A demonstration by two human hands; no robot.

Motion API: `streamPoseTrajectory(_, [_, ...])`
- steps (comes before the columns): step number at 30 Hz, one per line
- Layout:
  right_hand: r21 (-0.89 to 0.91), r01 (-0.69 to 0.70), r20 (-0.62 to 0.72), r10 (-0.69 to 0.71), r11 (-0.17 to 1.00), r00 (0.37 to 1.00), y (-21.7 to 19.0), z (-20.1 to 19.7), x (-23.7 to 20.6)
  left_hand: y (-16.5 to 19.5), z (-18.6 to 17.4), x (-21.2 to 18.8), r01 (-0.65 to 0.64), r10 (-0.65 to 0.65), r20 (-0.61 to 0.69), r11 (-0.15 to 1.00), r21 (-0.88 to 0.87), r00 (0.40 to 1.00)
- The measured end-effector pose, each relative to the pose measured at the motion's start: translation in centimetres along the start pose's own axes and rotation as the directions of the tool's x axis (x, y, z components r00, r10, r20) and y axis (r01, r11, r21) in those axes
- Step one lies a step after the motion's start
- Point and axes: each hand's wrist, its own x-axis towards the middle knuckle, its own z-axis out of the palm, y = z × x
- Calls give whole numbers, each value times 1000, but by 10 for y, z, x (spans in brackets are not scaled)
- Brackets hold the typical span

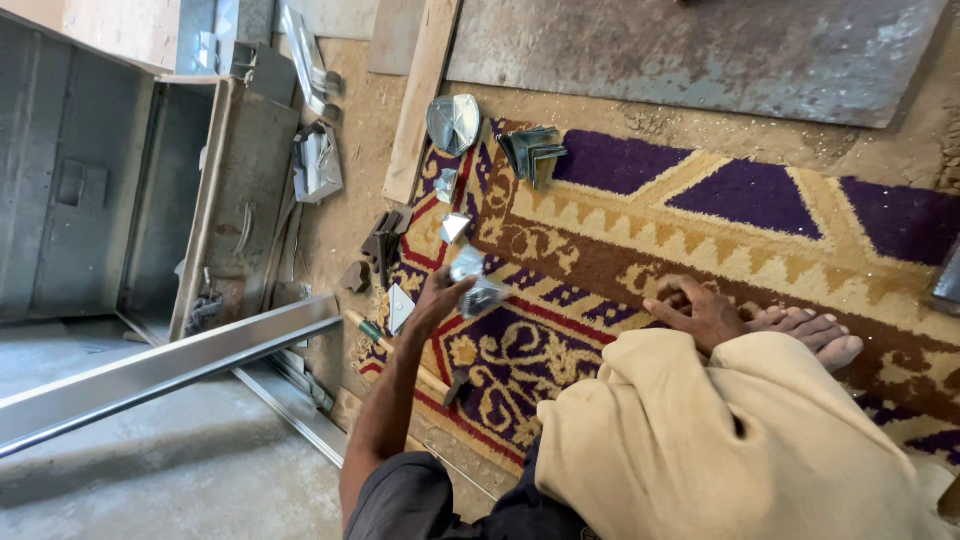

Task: The person sits on the floor and hammers small pre-cut aluminum ornament pieces on a flat steel block, shaping and flattening them one at a time with a wooden mallet. They place finished pieces on a rug, pick up new pieces, and at one point handle a small metal object with both hands before resuming hammering.

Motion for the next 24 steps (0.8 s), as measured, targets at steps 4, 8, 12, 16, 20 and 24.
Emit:
streamPoseTrajectory(4, [10, -12, 34, 12, 1000, 999, -1, -1, 0, -12, -6, -1, 24, -20, -101, 999, 43, 995])
streamPoseTrajectory(8, [-10, -44, 18, 44, 999, 999, -2, -4, 1, 11, 22, -1, 229, -62, -385, 885, 405, 921])
streamPoseTrajectory(12, [-65, -99, 27, 101, 993, 995, -9, -4, 5, 63, 60, 11, -303, 657, -400, 693, 654, 639])
streamPoseTrajectory(16, [-102, 60, -90, -70, 993, 993, -18, -11, -8, 127, 96, 52, -453, 849, -158, 415, 789, 504])
streamPoseTrajectory(20, [-59, 103, -276, -115, 993, 954, -34, -45, -62, 171, 122, 86, -269, 791, -84, 303, 914, 606])
streamPoseTrajectory(24, [-16, 149, -477, -139, 989, 868, -48, -96, -144, 185, 129, 106, -116, 805, -88, 191, 975, 587])
